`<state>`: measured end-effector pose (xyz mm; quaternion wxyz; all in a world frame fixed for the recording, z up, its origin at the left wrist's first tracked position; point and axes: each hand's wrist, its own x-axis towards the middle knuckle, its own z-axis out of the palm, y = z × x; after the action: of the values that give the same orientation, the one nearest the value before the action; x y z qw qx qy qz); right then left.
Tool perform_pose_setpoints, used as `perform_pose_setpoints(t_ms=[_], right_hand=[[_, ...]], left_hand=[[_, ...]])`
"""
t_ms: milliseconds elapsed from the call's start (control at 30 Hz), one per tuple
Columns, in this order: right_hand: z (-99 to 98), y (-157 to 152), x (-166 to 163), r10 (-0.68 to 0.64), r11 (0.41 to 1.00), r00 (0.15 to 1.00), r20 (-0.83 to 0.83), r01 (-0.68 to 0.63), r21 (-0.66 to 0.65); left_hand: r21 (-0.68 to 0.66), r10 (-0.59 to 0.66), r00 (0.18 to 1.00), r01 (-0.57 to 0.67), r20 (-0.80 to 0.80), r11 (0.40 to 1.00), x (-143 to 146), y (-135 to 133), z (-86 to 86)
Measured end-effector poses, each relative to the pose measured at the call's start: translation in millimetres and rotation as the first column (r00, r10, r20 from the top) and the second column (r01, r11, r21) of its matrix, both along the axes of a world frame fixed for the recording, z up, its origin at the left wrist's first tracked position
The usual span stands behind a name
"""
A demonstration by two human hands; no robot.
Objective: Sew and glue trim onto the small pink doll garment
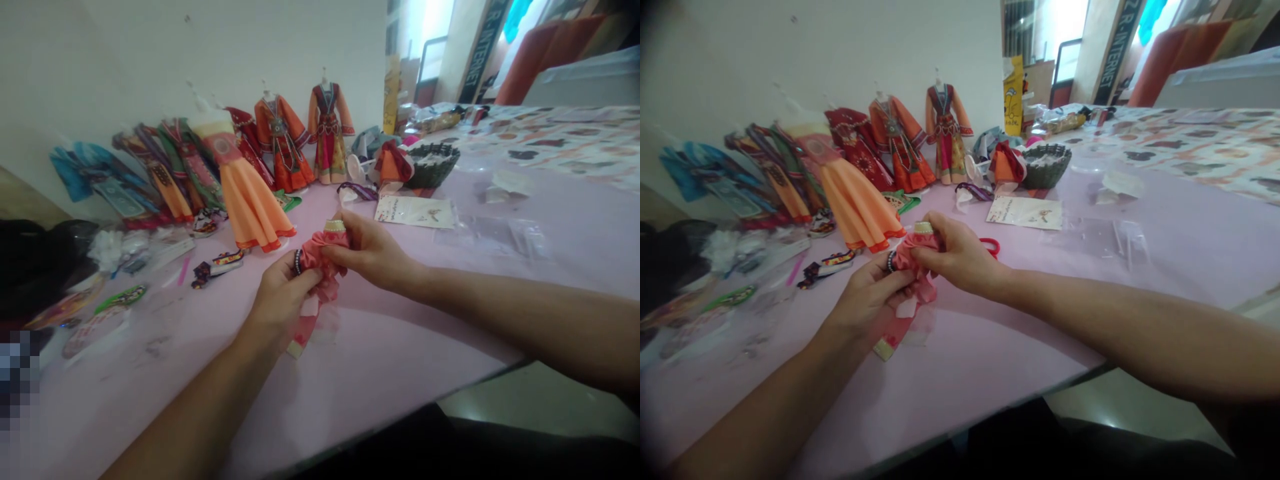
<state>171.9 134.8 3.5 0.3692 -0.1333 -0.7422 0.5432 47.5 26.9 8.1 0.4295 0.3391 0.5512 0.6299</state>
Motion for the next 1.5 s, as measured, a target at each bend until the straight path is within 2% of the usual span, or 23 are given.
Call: perform_pose_setpoints(t_ms=[333, 633, 933, 1133, 1300, 1500], right_hand=[[-5.0, 2.5, -0.7, -0.018, 0.988, 0.999, -0.051, 0.026, 0.154], [-5.5, 4.7, -1.4, -0.042, 0.979, 0.998, -0.055, 0.052, 0.198], [-2.2, 3.0, 3.1, -0.045, 0.936, 0.999, -0.024, 0.05, 0.348], [-1.8, 6.3, 4.0, -0.071, 0.925, 0.997, -0.034, 0.079, 0.372], [-1.8, 6.2, 4.4, -0.076, 0.916, 0.996, -0.042, 0.087, 0.393], [-0.5, 0.7, 7.6, -0.052, 0.86, 0.997, -0.057, 0.074, 0.505]], left_hand=[[-0.019, 0.022, 0.997, -0.023, -0.076, 1.0, -5.0, 1.5, -8.2], [-0.034, 0.008, 0.996, -0.011, -0.09, 0.999, -5.3, -0.8, -6.4], [-0.068, -0.009, 0.932, -0.016, -0.363, 0.998, -6.7, -2.5, -8.2], [-0.012, -0.004, 0.944, 0.0, -0.329, 1.0, -7.3, -2.0, -8.3], [-0.017, -0.017, 0.945, 0.012, -0.328, 1.0, -6.4, -2.8, -4.0], [-0.105, -0.037, 0.922, -0.004, -0.386, 0.994, -6.3, -4.4, -1.4]])
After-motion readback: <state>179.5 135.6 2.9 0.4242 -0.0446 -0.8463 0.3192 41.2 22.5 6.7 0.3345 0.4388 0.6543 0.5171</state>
